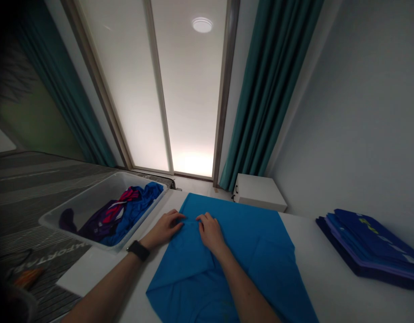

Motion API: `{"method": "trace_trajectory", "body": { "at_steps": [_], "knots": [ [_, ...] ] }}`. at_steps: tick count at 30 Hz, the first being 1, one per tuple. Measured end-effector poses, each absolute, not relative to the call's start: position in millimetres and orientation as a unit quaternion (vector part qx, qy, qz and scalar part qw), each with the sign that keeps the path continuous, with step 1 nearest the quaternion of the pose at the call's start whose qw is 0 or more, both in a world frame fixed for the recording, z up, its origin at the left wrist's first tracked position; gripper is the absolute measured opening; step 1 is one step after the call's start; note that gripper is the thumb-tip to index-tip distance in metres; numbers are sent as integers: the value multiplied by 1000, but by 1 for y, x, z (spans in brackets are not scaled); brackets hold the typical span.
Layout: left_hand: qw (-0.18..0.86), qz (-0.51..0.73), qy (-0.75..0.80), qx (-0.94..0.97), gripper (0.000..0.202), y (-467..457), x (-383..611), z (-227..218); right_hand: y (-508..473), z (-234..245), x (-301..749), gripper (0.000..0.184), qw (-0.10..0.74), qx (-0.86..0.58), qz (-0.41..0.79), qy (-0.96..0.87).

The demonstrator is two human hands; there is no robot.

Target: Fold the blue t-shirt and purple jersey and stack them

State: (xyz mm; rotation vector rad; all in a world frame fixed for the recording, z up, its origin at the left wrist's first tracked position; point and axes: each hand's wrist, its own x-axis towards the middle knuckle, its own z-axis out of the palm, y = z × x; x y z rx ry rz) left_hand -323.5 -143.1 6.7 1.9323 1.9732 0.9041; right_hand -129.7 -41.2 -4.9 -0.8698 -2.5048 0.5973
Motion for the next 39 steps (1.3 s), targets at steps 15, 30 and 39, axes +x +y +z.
{"method": "trace_trajectory", "body": {
  "at_steps": [15, 30, 39],
  "knots": [
    [117, 291, 681, 662, 25, -144, -321, 11, -42, -4, -129, 22, 199, -310, 187, -911],
    [28, 232, 690, 685, 28, -147, -319, 12, -44, 2, -127, 27, 200, -323, 200, -903],
    [-60, 133, 671, 727, 52, -169, -273, -1, -69, 12, -128, 44, 119, -293, 82, -945]
  ]
}}
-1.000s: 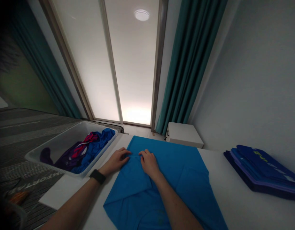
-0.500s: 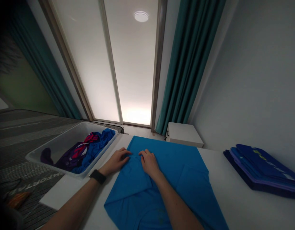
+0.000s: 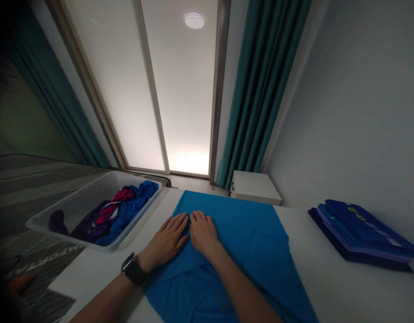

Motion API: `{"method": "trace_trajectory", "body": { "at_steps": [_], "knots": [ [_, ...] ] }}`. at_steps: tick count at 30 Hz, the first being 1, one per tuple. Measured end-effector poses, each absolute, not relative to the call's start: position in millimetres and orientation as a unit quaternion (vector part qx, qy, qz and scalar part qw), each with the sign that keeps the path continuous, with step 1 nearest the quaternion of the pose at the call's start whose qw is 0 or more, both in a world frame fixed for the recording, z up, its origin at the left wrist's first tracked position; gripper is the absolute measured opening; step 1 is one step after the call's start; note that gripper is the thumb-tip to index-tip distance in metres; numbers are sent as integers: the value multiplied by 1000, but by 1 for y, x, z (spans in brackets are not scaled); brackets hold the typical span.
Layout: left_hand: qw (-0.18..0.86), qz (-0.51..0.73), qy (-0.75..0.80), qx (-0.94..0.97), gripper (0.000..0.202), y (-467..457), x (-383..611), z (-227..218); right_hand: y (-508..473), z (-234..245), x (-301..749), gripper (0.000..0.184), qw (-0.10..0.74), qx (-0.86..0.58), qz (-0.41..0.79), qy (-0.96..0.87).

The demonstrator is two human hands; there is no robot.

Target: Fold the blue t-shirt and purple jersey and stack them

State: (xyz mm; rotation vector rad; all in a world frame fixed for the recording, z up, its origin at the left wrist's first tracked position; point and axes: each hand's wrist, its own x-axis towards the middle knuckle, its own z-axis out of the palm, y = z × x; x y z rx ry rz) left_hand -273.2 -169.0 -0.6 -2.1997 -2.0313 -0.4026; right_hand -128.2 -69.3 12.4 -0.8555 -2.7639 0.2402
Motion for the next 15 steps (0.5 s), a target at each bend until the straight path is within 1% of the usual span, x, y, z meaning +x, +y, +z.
{"method": "trace_trajectory", "body": {
  "at_steps": [2, 5, 15],
  "knots": [
    [74, -97, -685, -719, 56, -171, -269, -10, -72, 7, -129, 52, 92, -294, 93, -947],
    [86, -83, -694, -710, 58, -173, -267, -18, -71, 0, -128, 59, 66, -296, 103, -947],
    [43, -106, -708, -697, 62, -171, -296, -17, -70, 1, -128, 63, 50, -300, 120, -945]
  ]
}}
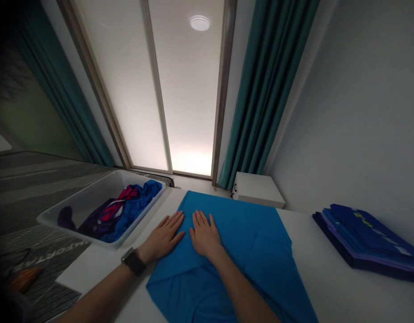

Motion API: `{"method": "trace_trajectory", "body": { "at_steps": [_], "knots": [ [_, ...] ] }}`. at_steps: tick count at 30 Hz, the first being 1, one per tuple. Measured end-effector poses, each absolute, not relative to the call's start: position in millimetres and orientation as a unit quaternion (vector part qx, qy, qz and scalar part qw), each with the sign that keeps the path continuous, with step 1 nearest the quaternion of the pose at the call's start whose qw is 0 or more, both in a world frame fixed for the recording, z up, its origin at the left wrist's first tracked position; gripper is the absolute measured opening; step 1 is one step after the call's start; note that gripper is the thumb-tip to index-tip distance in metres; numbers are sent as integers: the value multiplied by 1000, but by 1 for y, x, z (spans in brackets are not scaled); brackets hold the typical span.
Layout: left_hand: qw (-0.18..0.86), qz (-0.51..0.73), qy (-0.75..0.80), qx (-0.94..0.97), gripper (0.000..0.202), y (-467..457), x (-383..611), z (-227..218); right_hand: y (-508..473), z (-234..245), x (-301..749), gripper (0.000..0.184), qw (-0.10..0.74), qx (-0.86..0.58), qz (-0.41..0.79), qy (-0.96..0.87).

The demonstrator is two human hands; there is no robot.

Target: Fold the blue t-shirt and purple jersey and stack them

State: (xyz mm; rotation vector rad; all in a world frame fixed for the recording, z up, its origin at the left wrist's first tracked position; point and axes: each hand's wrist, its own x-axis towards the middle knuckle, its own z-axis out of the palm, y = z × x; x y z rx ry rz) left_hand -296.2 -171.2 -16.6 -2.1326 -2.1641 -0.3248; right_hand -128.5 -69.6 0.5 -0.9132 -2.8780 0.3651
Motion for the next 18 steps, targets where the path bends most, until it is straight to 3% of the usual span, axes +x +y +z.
{"method": "trace_trajectory", "body": {
  "at_steps": [18],
  "knots": [
    [-27, -125, -761, -636, 51, -166, -318, 3, -71, 5, -127, 64, 47, -308, 139, -940]
  ]
}}
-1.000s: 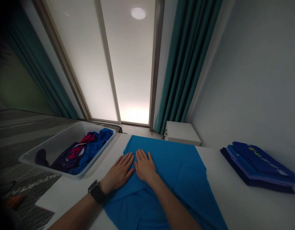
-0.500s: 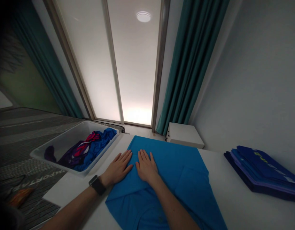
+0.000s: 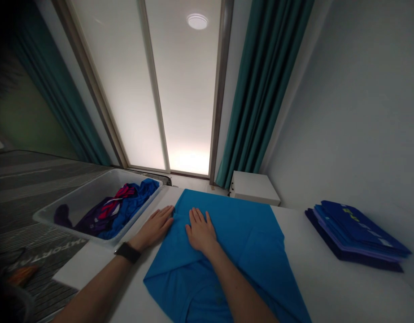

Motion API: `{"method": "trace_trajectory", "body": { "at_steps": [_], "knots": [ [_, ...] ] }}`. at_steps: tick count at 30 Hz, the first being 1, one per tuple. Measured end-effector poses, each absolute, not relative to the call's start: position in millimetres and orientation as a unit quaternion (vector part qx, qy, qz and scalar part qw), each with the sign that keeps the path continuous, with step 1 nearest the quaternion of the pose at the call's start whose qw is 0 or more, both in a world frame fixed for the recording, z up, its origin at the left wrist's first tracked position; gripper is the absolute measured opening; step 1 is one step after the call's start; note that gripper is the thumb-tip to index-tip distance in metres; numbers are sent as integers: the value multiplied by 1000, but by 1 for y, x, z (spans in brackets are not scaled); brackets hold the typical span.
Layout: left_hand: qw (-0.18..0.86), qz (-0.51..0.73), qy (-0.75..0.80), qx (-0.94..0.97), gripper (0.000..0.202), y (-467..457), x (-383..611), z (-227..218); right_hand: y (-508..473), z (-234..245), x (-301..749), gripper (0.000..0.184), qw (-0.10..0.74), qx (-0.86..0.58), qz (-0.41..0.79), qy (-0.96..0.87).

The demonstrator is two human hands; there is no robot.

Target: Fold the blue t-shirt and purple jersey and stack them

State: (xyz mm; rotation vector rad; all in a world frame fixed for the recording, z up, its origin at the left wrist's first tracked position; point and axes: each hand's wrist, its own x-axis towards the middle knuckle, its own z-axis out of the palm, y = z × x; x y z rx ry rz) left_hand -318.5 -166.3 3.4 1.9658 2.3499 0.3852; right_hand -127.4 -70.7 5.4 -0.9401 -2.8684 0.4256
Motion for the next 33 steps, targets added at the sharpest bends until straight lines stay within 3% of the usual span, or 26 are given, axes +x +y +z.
{"method": "trace_trajectory", "body": {
  "at_steps": [5, 10, 22, 28, 33],
  "knots": [
    [-8, 169, 800, 576, 51, -165, -317, 1, -69, 2, -127, 65, 51, -308, 143, -939],
    [35, 185, 719, 669, 53, -163, -321, -3, -69, 2, -127, 65, 52, -305, 138, -941],
    [-13, 104, 687, 719, 56, -164, -300, -14, -69, 21, -118, 64, 59, -315, 161, -934],
    [-41, 114, 680, 723, 55, -166, -293, -1, -75, 43, -61, 64, 6, -319, 175, -932],
    [-32, 126, 604, 786, 57, -181, -248, 17, -93, 34, 16, 65, 1, -367, 157, -917]
  ]
}}
